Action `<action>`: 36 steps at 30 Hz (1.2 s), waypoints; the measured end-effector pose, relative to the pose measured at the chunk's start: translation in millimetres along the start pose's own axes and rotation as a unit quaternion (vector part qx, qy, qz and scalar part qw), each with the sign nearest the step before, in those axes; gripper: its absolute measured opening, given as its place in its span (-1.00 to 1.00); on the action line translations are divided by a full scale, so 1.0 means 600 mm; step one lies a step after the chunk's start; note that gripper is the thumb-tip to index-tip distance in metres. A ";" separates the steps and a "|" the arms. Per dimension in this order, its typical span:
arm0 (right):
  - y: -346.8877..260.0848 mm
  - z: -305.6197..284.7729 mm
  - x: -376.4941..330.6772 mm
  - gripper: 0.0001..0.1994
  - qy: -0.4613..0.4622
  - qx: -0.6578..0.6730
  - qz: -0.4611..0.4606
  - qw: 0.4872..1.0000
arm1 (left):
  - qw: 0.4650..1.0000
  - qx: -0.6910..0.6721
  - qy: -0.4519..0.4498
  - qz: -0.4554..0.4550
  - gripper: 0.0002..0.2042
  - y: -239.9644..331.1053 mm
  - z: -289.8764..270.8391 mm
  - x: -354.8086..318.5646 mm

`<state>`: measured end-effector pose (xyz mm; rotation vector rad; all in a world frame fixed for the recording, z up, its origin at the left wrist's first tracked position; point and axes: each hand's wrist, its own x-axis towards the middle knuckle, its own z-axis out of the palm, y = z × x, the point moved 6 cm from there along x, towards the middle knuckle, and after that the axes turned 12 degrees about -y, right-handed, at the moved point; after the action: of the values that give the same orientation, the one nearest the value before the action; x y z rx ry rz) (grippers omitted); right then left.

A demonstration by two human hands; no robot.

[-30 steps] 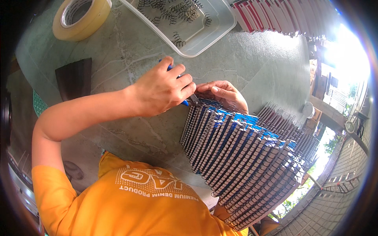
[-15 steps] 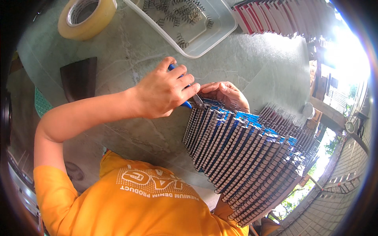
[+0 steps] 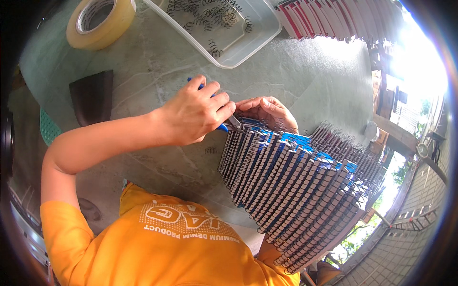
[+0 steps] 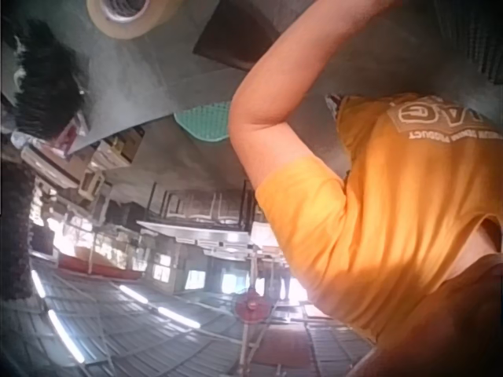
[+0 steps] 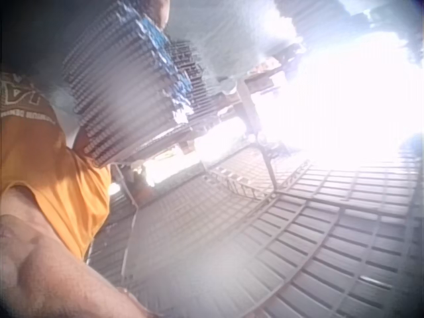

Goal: The person trims the spiral wire of several notebooks using pliers and stacks them on a table.

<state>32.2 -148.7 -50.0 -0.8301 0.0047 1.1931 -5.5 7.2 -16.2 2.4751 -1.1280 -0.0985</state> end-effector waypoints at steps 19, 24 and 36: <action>-0.003 0.007 -0.007 -0.56 -0.027 0.006 -0.094 0.995 | 0.999 -0.012 0.036 0.000 -0.76 -0.001 -0.023 0.009; -0.001 -0.001 -0.024 -0.55 0.012 0.027 -0.074 0.997 | 0.996 0.021 0.080 0.025 -0.71 0.005 -0.031 0.022; -0.009 0.005 -0.002 -0.77 -0.073 -0.038 -0.006 0.997 | 0.908 -0.340 -0.240 -0.053 -0.76 -0.007 0.021 0.031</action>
<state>34.7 -148.8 -44.6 -0.8066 -0.1668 1.2457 7.2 -8.4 -27.3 1.9030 -0.9109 -1.0014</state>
